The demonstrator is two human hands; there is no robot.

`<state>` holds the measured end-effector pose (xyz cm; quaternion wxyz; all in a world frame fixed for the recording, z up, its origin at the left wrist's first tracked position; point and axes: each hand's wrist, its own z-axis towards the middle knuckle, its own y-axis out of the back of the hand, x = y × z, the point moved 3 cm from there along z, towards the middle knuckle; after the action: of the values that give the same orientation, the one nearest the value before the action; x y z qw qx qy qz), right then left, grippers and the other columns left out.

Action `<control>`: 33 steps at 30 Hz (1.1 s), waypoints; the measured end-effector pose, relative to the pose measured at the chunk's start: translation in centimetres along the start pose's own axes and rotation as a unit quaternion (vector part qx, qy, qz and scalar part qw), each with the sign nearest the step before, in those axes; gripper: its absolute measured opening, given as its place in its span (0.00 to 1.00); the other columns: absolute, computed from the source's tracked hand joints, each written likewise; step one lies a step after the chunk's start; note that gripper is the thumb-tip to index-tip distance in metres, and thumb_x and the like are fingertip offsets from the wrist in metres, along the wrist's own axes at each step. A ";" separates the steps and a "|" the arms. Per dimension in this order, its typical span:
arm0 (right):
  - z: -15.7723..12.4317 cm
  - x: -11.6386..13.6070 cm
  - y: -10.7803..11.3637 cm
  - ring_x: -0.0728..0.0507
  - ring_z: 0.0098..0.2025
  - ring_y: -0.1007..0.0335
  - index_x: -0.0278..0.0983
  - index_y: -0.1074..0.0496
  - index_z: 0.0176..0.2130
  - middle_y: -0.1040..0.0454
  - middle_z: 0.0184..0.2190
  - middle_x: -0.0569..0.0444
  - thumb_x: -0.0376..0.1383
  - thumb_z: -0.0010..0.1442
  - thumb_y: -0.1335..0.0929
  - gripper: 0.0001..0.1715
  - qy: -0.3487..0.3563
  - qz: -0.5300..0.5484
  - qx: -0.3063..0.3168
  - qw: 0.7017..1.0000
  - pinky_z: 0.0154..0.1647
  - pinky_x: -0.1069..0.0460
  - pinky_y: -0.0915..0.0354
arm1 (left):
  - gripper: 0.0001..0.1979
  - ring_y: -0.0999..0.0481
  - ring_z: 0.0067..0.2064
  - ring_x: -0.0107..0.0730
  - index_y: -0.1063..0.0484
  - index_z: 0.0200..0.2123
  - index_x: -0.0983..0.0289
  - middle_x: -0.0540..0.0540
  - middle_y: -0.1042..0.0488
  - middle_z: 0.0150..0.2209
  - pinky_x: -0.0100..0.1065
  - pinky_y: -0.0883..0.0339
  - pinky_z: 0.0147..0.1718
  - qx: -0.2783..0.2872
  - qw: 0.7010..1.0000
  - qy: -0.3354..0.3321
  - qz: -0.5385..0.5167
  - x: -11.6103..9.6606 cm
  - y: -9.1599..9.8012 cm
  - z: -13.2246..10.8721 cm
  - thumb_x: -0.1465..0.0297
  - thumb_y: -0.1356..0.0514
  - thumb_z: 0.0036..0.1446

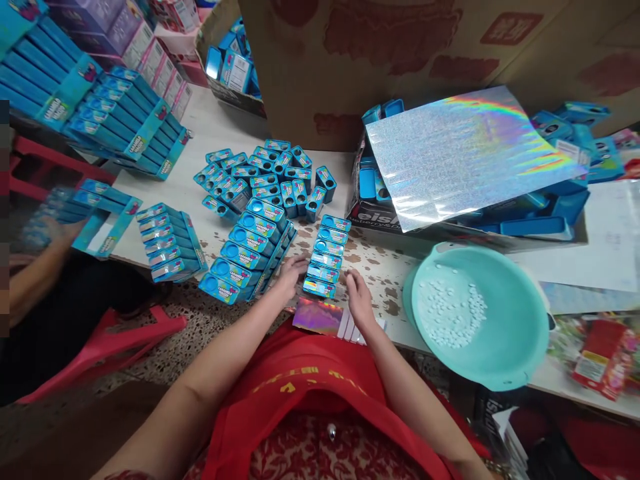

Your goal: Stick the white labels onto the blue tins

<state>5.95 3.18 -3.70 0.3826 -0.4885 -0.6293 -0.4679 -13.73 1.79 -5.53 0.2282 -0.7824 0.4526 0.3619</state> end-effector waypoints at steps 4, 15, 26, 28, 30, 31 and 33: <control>-3.7 -1.9 2.2 0.40 0.40 0.31 0.39 0.25 0.38 0.24 0.36 0.48 0.51 0.56 0.34 0.20 0.110 -0.245 0.092 0.959 0.45 0.44 0.40 | 0.05 0.27 0.39 0.34 0.31 0.32 0.63 0.53 0.27 0.32 0.39 0.35 0.45 -0.071 0.976 -0.111 0.175 1.5 2.7 -4.3 0.74 0.44 0.50; -7.0 -1.8 2.7 0.42 0.38 0.33 0.44 0.26 0.42 0.24 0.35 0.51 0.39 0.63 0.38 0.13 0.254 -0.387 0.093 0.882 0.41 0.46 0.42 | 0.15 0.27 0.42 0.39 0.28 0.36 0.63 0.59 0.24 0.36 0.39 0.39 0.44 0.209 0.710 -0.286 0.609 3.0 -3.5 -9.6 0.71 0.54 0.63; -10.2 -3.4 2.6 0.39 0.58 0.41 0.44 0.30 0.48 0.30 0.53 0.49 0.33 0.62 0.38 0.16 0.315 -0.399 0.096 0.856 0.55 0.40 0.44 | 0.17 0.25 0.39 0.40 0.27 0.35 0.64 0.61 0.23 0.35 0.38 0.42 0.40 0.171 0.721 -0.235 0.629 2.8 -3.9 -8.7 0.69 0.55 0.63; -10.2 -2.8 2.8 0.39 0.52 0.35 0.42 0.27 0.42 0.25 0.46 0.49 0.34 0.62 0.38 0.11 0.312 -0.398 0.101 0.857 0.51 0.41 0.41 | 0.16 0.25 0.38 0.40 0.27 0.34 0.64 0.61 0.23 0.35 0.38 0.41 0.40 0.165 0.729 -0.228 0.625 2.7 -4.0 -8.6 0.69 0.54 0.63; -10.2 -2.0 3.0 0.41 0.41 0.32 0.41 0.27 0.36 0.23 0.35 0.50 0.34 0.63 0.38 0.11 0.295 -0.402 0.116 0.859 0.45 0.44 0.39 | 0.15 0.25 0.38 0.40 0.27 0.34 0.64 0.61 0.23 0.34 0.39 0.41 0.41 0.164 0.737 -0.221 0.617 2.8 -4.0 -8.5 0.70 0.53 0.62; -10.1 -1.5 3.2 0.42 0.36 0.32 0.41 0.28 0.34 0.24 0.31 0.51 0.34 0.63 0.39 0.11 0.283 -0.403 0.122 0.862 0.41 0.45 0.39 | 0.15 0.25 0.38 0.40 0.27 0.33 0.64 0.61 0.23 0.34 0.39 0.40 0.42 0.166 0.743 -0.218 0.611 2.8 -3.9 -8.5 0.70 0.53 0.62; -9.9 -0.4 3.7 0.42 0.32 0.33 0.40 0.29 0.32 0.26 0.26 0.52 0.35 0.63 0.38 0.11 0.253 -0.386 0.114 0.880 0.36 0.47 0.39 | 0.15 0.25 0.39 0.41 0.26 0.34 0.65 0.62 0.23 0.34 0.40 0.39 0.44 0.175 0.761 -0.220 0.585 2.7 -3.6 -8.6 0.70 0.52 0.62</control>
<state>9.89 -6.10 -0.60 0.3714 -0.0250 -0.6988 -0.6108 -6.59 -3.78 -2.09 0.1988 -0.2107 0.8151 0.5017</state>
